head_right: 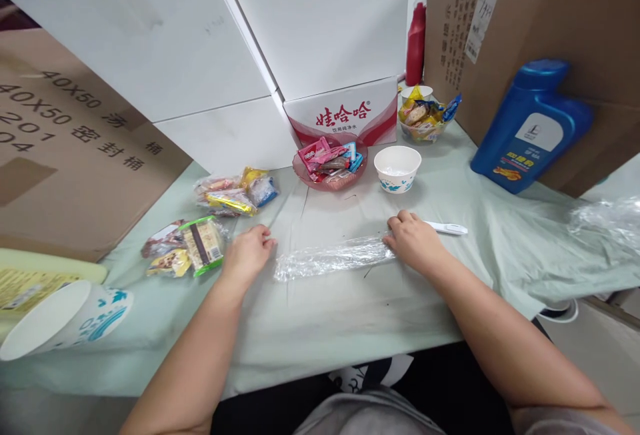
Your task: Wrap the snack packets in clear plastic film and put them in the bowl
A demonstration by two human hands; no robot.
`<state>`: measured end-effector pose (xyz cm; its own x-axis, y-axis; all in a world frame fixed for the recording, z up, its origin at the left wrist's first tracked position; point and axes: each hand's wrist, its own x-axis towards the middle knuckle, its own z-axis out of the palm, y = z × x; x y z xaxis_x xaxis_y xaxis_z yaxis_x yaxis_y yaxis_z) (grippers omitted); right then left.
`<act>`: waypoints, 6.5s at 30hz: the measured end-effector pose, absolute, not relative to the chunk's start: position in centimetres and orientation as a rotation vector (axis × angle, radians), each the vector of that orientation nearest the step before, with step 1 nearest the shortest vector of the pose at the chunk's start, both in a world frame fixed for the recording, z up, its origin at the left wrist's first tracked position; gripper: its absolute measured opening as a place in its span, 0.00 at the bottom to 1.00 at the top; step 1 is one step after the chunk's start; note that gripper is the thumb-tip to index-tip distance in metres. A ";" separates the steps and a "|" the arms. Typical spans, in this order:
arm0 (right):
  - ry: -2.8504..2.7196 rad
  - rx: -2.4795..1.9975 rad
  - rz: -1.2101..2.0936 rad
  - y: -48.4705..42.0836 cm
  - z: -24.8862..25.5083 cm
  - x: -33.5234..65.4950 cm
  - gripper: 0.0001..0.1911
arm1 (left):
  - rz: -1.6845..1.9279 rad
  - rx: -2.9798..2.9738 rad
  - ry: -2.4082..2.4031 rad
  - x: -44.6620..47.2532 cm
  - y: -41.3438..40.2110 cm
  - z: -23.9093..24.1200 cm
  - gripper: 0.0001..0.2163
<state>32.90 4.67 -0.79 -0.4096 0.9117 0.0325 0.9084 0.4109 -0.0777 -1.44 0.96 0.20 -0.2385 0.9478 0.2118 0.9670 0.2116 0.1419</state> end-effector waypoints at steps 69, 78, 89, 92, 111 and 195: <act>-1.625 -0.850 0.697 2.7 0.0 28.9 0.09 | -1.317 -2.840 -1.157 7.8 -4.8 -1.5 0.13; -1.565 -0.957 0.717 3.6 -0.8 29.3 0.11 | -2.475 -2.567 -2.549 10.2 -4.6 -2.7 0.16; -2.194 -1.113 0.239 4.3 -1.6 29.5 0.09 | -0.977 -2.683 -2.172 9.1 -5.2 -2.7 0.24; -2.331 -0.944 0.295 3.2 -1.1 29.5 0.11 | -0.965 -2.570 -1.770 8.2 -4.6 -2.2 0.24; -2.755 -0.749 0.501 0.3 0.0 28.9 0.07 | -0.772 -3.043 -1.363 6.7 -2.4 -1.8 0.24; -2.184 -1.671 -0.262 6.7 -5.3 37.4 0.16 | -0.622 -1.969 -1.820 -3.8 4.5 2.8 0.14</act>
<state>37.37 6.68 -5.28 -0.2233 0.8873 0.4035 0.9576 0.2770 -0.0793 -3.85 4.54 2.76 0.0597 0.8250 0.5619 0.9964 -0.0831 0.0162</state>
